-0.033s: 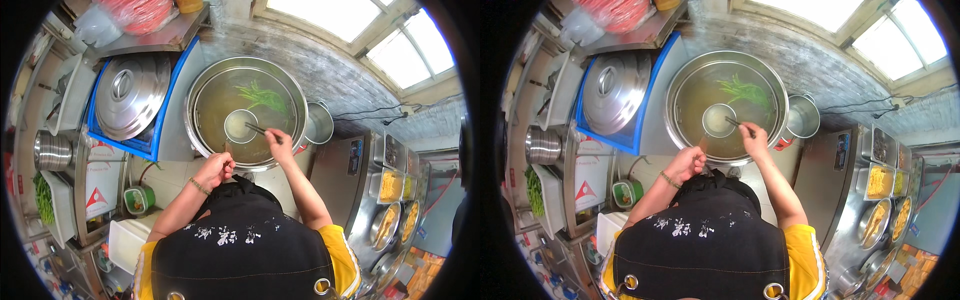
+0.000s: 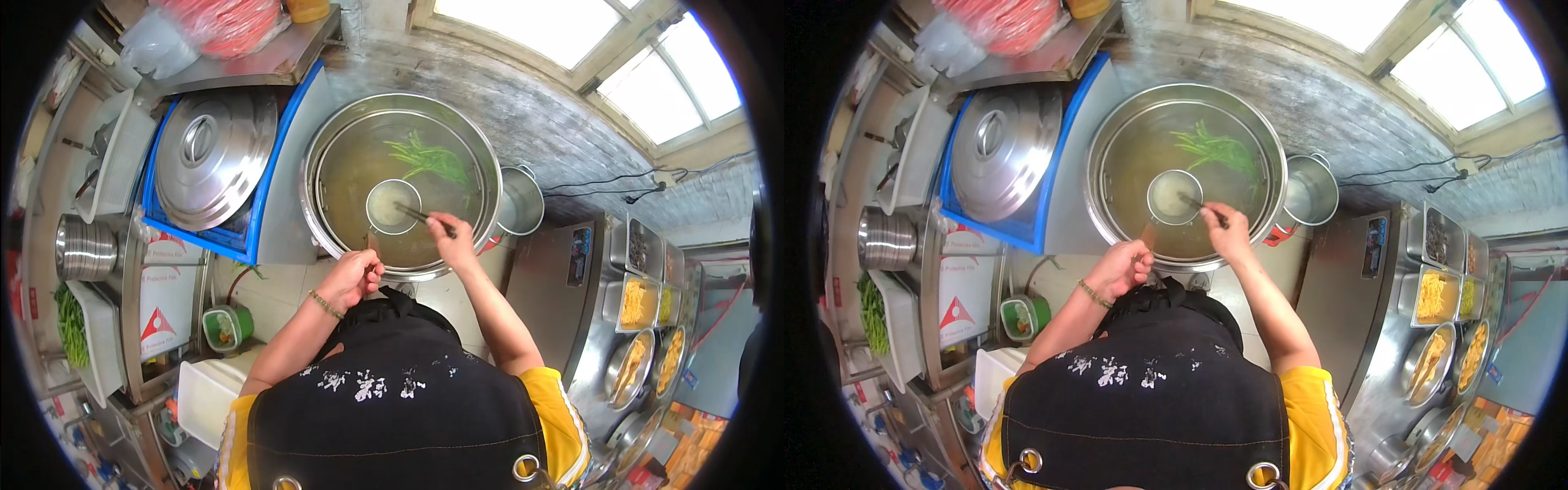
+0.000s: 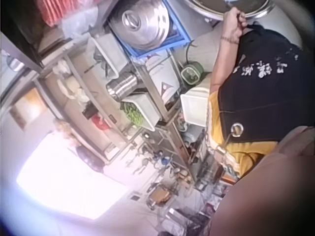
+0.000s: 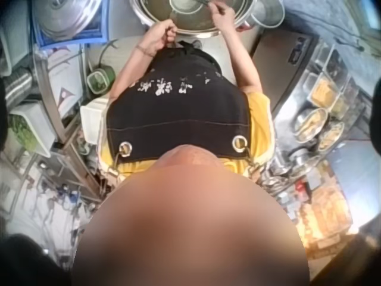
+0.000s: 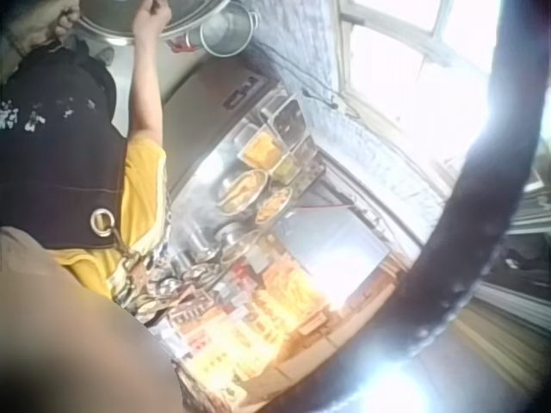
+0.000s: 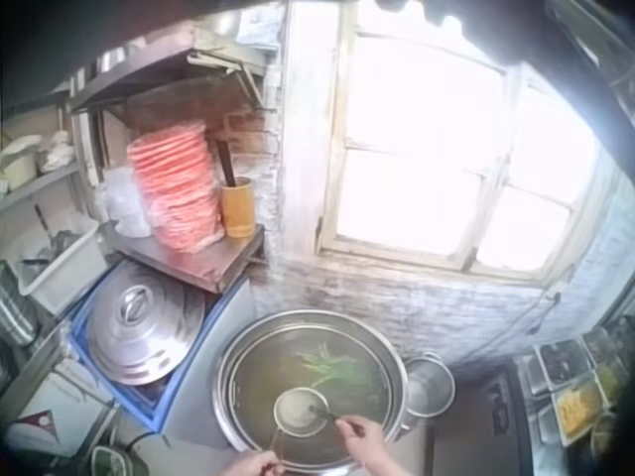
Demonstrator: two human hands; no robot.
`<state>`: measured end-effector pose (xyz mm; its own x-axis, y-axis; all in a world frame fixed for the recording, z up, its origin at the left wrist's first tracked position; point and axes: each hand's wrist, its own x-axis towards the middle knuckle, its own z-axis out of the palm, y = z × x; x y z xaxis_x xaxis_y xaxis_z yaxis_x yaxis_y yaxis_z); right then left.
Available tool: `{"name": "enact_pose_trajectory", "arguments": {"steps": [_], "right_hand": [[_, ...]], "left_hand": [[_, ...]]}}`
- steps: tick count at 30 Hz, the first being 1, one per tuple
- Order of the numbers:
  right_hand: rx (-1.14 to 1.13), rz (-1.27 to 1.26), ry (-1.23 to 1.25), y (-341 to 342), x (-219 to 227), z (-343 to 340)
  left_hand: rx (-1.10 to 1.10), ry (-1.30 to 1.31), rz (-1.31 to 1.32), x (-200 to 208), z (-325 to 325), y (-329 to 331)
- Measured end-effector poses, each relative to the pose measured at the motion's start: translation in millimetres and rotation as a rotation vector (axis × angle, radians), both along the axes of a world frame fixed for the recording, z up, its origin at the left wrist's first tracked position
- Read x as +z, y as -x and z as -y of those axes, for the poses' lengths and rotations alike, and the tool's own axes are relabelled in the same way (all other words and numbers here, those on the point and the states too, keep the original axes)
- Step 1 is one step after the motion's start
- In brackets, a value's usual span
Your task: The person uses chopsticks to transfer noodles and leafy greens from a large pot into a metal bowl. They then add fried tofu and other toppings from stainless steel containers, and ladle broth over the contents before serving the bowl to a customer.
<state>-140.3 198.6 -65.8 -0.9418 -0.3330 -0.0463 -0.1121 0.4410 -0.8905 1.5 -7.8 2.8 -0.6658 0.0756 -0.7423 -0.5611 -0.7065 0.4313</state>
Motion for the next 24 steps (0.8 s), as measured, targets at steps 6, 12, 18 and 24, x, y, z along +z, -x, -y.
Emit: {"name": "enact_pose_trajectory", "arguments": {"steps": [6, 12, 18, 24], "right_hand": [[-0.099, 0.040, 0.025, 6.8, 1.4, 11.5], [0.089, 0.092, 0.039, 4.7, 1.9, 9.6], [0.087, 0.015, -0.116, 3.1, 14.9, -1.2], [-0.032, -0.004, -0.028, 7.5, 16.4, 0.1]], "left_hand": [[-0.010, -0.002, -0.008, 3.5, -2.5, -1.5], [-0.028, -0.048, -0.028, 0.4, -13.0, 2.2], [-0.027, -0.060, -0.034, -5.0, -12.8, 1.9], [-0.027, -0.052, -0.041, -3.4, -12.1, 3.2]]}}
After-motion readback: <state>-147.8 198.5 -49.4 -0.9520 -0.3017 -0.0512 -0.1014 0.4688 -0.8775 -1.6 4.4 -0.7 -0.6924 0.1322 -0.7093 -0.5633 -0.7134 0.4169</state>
